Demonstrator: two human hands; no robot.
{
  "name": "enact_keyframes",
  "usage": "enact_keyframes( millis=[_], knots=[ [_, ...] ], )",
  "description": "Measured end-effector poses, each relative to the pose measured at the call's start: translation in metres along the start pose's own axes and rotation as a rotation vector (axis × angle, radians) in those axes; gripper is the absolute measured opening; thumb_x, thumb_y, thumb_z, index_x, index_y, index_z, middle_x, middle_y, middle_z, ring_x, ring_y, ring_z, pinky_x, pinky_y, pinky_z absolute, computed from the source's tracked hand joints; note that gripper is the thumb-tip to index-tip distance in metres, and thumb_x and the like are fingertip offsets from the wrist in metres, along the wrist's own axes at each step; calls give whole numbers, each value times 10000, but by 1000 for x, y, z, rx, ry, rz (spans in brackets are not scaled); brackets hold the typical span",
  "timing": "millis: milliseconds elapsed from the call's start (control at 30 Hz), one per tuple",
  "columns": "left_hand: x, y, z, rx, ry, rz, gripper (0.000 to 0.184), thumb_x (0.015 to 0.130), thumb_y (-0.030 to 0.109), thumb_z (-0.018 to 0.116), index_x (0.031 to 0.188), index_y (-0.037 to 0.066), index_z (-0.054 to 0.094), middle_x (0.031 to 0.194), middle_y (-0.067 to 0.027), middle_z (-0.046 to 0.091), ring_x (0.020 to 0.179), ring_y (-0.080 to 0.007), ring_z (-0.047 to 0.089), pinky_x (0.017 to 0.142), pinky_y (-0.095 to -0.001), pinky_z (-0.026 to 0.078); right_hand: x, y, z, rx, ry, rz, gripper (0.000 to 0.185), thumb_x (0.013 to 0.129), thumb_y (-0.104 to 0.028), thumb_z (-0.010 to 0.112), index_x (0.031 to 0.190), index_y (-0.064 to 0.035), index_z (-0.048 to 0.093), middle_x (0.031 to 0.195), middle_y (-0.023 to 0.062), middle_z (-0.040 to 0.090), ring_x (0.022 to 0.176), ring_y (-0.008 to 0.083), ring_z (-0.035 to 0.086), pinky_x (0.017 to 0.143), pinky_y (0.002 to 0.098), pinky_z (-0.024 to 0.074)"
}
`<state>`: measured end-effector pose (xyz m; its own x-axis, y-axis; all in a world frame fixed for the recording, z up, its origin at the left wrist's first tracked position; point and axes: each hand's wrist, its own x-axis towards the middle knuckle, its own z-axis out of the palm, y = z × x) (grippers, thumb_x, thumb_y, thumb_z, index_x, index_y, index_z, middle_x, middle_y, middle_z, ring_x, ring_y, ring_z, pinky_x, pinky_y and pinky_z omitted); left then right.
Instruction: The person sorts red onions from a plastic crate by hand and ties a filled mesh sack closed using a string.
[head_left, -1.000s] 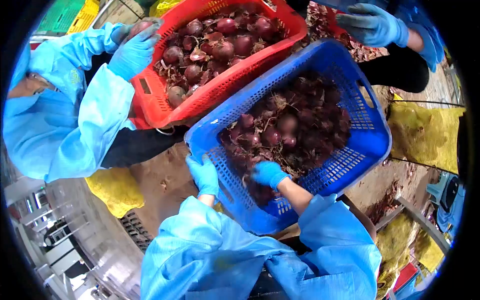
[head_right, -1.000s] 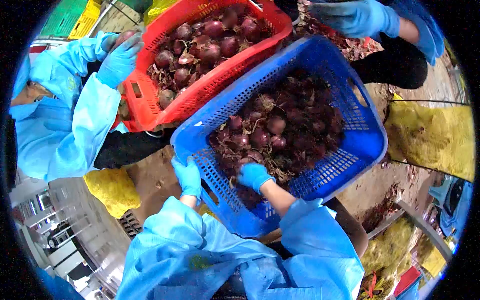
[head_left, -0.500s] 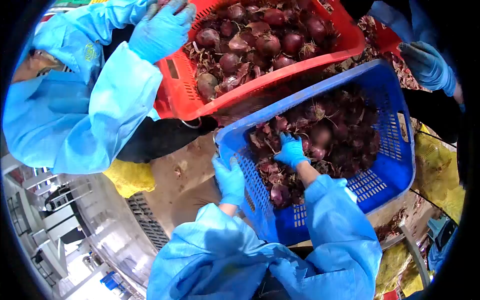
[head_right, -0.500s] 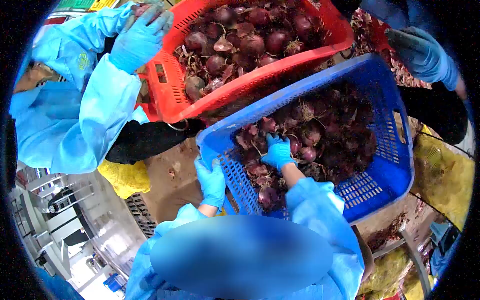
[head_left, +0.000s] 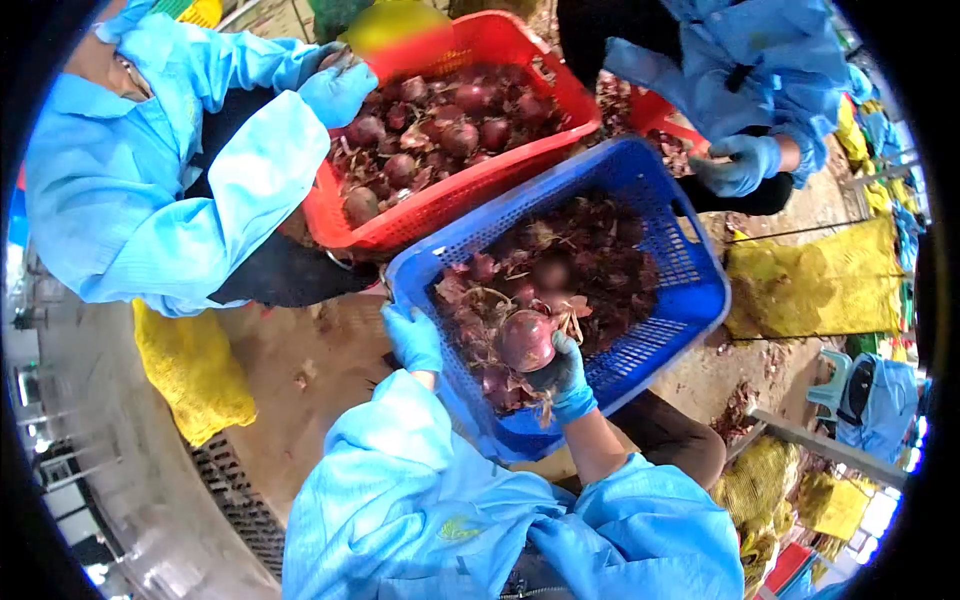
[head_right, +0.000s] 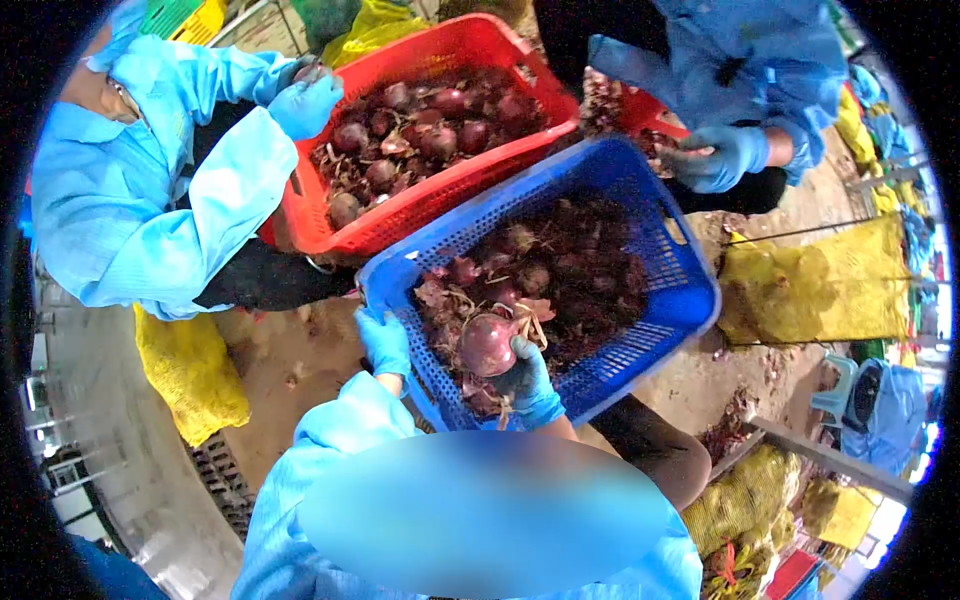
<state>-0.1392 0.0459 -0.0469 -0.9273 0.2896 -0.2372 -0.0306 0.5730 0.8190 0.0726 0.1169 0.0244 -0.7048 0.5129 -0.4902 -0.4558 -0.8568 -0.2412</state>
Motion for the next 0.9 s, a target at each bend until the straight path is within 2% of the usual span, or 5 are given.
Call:
enact_keyframes(
  millis=[233, 467, 733, 767, 900],
  knots=[
    [8, -20, 21, 55, 168, 212, 339, 835, 79, 483, 1137, -70, 440, 1058, -245, 552, 937, -339, 561, 831, -388, 424, -47, -8, 15, -108, -31, -152, 487, 798, -294, 545, 1186, -7, 482, 1152, 113, 561, 1040, 256, 543, 956, 379, 400],
    [15, 4, 37, 20, 82, 239, 334, 834, 95, 486, 1123, -68, 446, 1040, -247, 553, 925, -343, 559, 824, -392, 423, -109, -49, 31, -37, 281, -505, 546, 809, -452, 560, 1266, -183, 431, 1256, 53, 492, 1125, 271, 495, 920, 465, 430],
    [30, 1, 34, 53, 103, 221, 330, 832, 113, 489, 1107, -65, 453, 1021, -249, 555, 911, -348, 557, 817, -396, 422, -238, -319, 61, -559, -212, -1130, 244, 839, -344, 579, 863, -103, 555, 852, 66, 584, 824, 243, 586, 755, 403, 498],
    [30, 0, 34, 58, 104, 220, 329, 832, 115, 490, 1104, -65, 454, 1018, -249, 555, 909, -349, 557, 816, -397, 422, -247, -358, 76, -191, 216, -1385, 246, 847, -345, 567, 826, -100, 559, 817, 58, 608, 798, 259, 603, 766, 404, 498],
    [32, 2, 36, 76, 111, 223, 327, 831, 124, 492, 1096, -64, 457, 1009, -250, 556, 902, -351, 556, 812, -399, 422, -302, -461, 124, -201, 599, -1486, 417, 888, -339, 499, 1240, -128, 428, 1312, 83, 375, 1223, 267, 339, 941, 581, 321]
  ],
)
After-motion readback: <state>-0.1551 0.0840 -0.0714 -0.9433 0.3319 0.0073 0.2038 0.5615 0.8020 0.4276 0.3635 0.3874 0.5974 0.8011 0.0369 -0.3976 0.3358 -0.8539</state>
